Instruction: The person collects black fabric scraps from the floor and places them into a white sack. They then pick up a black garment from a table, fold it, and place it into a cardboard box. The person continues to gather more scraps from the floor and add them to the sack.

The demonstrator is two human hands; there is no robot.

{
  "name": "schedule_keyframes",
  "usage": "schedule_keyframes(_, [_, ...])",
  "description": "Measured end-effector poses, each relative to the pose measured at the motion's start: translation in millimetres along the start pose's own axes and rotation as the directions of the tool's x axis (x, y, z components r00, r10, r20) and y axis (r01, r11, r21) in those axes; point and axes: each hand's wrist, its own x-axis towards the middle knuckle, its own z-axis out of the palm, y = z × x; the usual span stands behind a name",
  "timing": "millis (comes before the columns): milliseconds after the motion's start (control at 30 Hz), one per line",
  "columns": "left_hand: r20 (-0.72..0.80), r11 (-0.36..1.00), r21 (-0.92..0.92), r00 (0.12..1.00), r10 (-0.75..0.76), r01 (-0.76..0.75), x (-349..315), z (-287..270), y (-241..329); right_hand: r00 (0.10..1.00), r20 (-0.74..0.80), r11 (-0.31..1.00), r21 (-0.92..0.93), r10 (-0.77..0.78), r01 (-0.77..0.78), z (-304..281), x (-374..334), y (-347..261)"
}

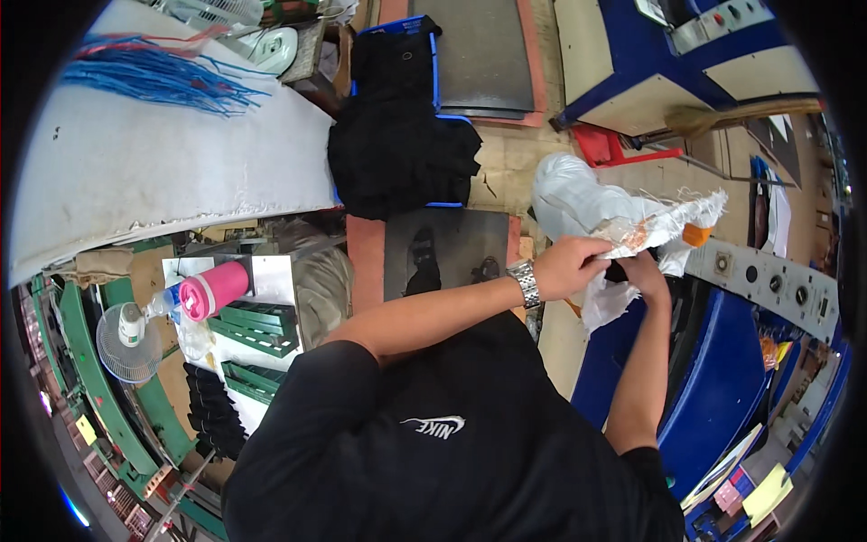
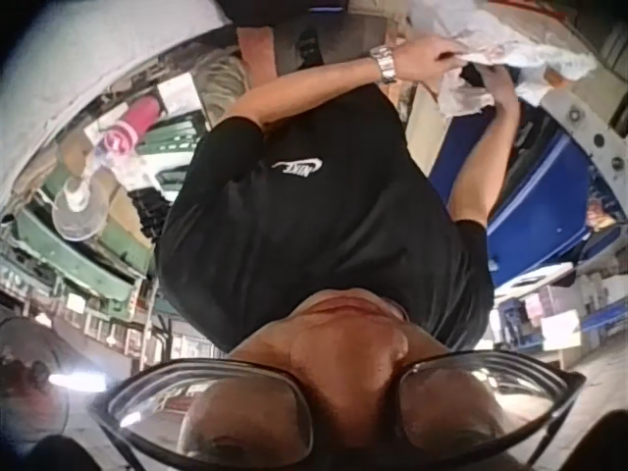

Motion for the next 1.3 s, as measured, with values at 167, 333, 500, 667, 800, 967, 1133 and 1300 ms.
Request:
schedule_keyframes(167, [0.198,0.939,-0.308,0.976,-0.091,0.15,-18,-34,-22,0.915,-0.378,0.815,0.569,0.142,0.109,-12,-104,-65])
schedule_keyframes(333, [0.229,0.783,-0.494,0.926,-0.301,0.377,-43,-99,-46,0.769,-0.585,-0.217,0.81,-0.257,0.544,7,-143,-127])
schedule_keyframes(500, [0.122,0.722,-0.531,0.883,-0.453,0.444,-61,-151,-47,0.7,-0.652,-0.341,0.754,-0.291,0.561,26,-143,-159])
schedule_keyframes(667, [0.074,0.727,-0.567,0.902,-0.425,0.389,-73,-178,-45,0.673,-0.646,-0.345,0.763,-0.361,0.547,45,-144,-171])
schedule_keyframes(800, [0.079,0.71,-0.594,0.906,-0.417,0.379,-78,-187,-45,0.702,-0.621,-0.296,0.784,-0.35,0.546,59,-145,-185])
schedule_keyframes(967, [0.129,0.673,-0.601,0.883,-0.451,0.431,-87,-190,-56,0.76,-0.502,0.248,0.741,-0.413,0.624,85,-140,-198])
schedule_keyframes(1133, [0.154,0.656,-0.557,0.839,-0.522,0.51,-92,-192,-68,0.772,-0.456,0.65,-0.756,-0.443,-0.074,152,-129,-238])
schedule_keyframes(1300, [0.142,0.683,-0.527,0.845,-0.516,0.506,-95,-197,-67,0.788,-0.414,0.567,-0.818,-0.456,-0.101,180,-118,-229])
